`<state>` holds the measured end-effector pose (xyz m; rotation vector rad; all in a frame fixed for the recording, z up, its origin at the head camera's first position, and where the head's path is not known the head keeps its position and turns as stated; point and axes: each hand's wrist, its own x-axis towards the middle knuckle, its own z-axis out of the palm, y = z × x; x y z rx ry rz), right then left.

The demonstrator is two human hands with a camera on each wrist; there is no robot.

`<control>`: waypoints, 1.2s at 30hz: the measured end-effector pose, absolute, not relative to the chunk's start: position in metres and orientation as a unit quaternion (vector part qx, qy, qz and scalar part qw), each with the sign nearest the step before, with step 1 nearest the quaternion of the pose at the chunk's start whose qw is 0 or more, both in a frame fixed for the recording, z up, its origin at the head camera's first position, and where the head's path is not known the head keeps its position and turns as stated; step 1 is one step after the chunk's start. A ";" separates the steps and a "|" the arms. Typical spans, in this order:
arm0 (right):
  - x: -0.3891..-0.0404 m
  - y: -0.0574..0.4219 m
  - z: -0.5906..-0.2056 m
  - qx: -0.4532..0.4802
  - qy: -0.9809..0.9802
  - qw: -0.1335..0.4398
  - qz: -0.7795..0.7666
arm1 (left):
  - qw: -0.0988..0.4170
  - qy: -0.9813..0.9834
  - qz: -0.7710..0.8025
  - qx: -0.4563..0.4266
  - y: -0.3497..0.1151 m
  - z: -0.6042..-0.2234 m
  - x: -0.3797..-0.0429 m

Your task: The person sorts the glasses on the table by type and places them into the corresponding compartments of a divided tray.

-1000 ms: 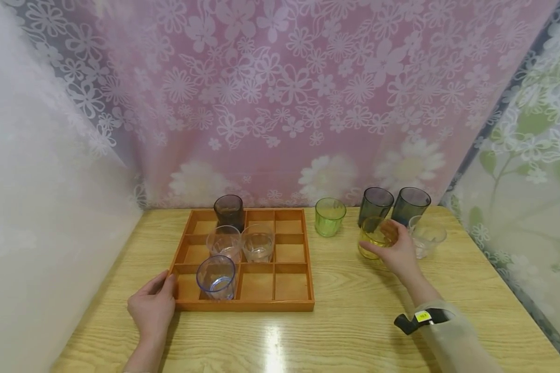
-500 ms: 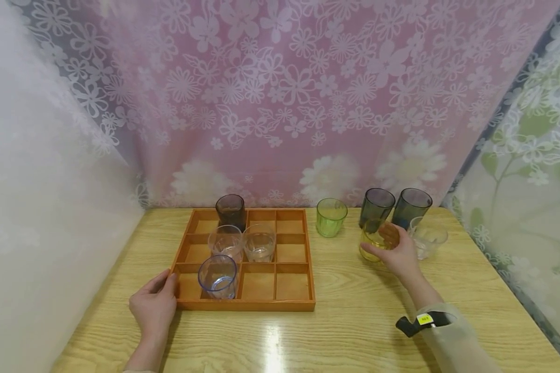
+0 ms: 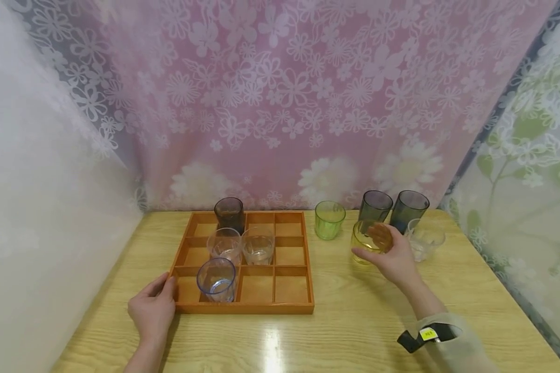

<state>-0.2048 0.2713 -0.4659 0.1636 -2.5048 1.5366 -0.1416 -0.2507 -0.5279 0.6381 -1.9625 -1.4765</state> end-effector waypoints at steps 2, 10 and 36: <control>-0.203 0.264 -0.460 0.070 -0.843 0.096 0.525 | 0.296 -0.741 -0.552 0.242 -0.252 -0.528 -0.142; -0.197 0.237 -0.446 0.130 -0.822 0.093 0.547 | 0.289 -0.743 -0.551 0.246 -0.253 -0.529 -0.141; -0.180 0.152 -0.437 0.214 -0.774 0.037 0.595 | 0.305 -0.727 -0.567 0.238 -0.249 -0.526 -0.141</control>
